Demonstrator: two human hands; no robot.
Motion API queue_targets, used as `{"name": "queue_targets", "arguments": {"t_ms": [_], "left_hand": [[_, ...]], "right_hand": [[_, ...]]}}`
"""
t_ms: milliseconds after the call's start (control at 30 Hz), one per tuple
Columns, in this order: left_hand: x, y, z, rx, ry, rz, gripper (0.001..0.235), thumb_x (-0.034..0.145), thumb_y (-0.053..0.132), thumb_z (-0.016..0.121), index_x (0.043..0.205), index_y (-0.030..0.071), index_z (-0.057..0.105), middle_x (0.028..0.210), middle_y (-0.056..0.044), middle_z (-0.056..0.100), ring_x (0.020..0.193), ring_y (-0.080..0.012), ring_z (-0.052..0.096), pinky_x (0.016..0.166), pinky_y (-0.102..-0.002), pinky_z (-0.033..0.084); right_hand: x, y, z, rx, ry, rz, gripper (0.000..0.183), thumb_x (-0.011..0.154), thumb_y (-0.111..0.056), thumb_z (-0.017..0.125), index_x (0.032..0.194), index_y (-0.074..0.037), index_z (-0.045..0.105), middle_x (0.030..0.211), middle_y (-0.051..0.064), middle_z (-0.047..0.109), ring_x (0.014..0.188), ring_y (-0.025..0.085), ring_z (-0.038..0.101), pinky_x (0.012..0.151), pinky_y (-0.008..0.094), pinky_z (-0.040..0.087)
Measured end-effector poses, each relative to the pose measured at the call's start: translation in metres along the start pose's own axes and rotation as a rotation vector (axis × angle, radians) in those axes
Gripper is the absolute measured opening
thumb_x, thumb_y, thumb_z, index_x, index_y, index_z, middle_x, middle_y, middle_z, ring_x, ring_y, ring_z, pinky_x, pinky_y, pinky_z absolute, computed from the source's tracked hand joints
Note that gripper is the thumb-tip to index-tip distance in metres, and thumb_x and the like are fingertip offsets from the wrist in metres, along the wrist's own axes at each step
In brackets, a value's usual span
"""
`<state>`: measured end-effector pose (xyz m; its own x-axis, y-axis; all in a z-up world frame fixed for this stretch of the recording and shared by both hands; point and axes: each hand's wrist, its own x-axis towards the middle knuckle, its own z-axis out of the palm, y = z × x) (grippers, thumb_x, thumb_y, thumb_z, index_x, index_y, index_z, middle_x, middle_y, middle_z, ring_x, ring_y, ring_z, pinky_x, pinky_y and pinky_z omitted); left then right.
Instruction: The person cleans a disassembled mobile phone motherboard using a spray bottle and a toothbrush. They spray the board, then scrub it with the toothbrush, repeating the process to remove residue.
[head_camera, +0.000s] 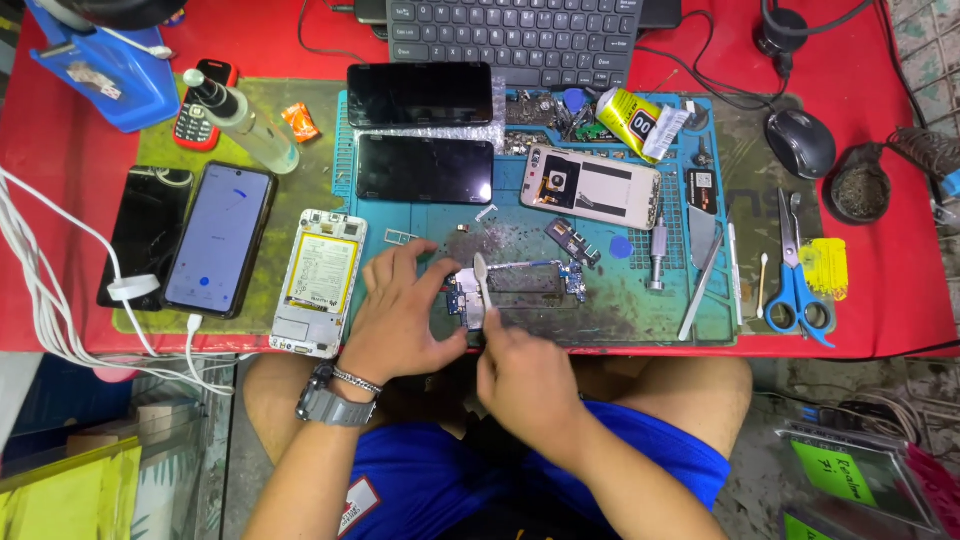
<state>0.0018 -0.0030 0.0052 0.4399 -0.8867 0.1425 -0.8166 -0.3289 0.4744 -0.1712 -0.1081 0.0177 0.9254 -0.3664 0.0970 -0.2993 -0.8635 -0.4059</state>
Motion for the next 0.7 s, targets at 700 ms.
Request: {"name": "queue_targets", "arguments": {"t_ms": [700], "left_hand": [[-0.003,-0.003,0.008,0.015,0.052,0.032,0.072,0.065,0.045,0.074,0.130,0.017,0.060,0.133,-0.013,0.045,0.125,-0.0336,0.036,0.108,-0.046,0.023]], "right_hand": [[0.026,0.077,-0.076,-0.075,-0.129,0.111,0.040,0.089,-0.007,0.061,0.113,-0.030,0.082,0.081,0.008,0.068,0.083,0.030,0.070,0.072,0.041,0.060]]}}
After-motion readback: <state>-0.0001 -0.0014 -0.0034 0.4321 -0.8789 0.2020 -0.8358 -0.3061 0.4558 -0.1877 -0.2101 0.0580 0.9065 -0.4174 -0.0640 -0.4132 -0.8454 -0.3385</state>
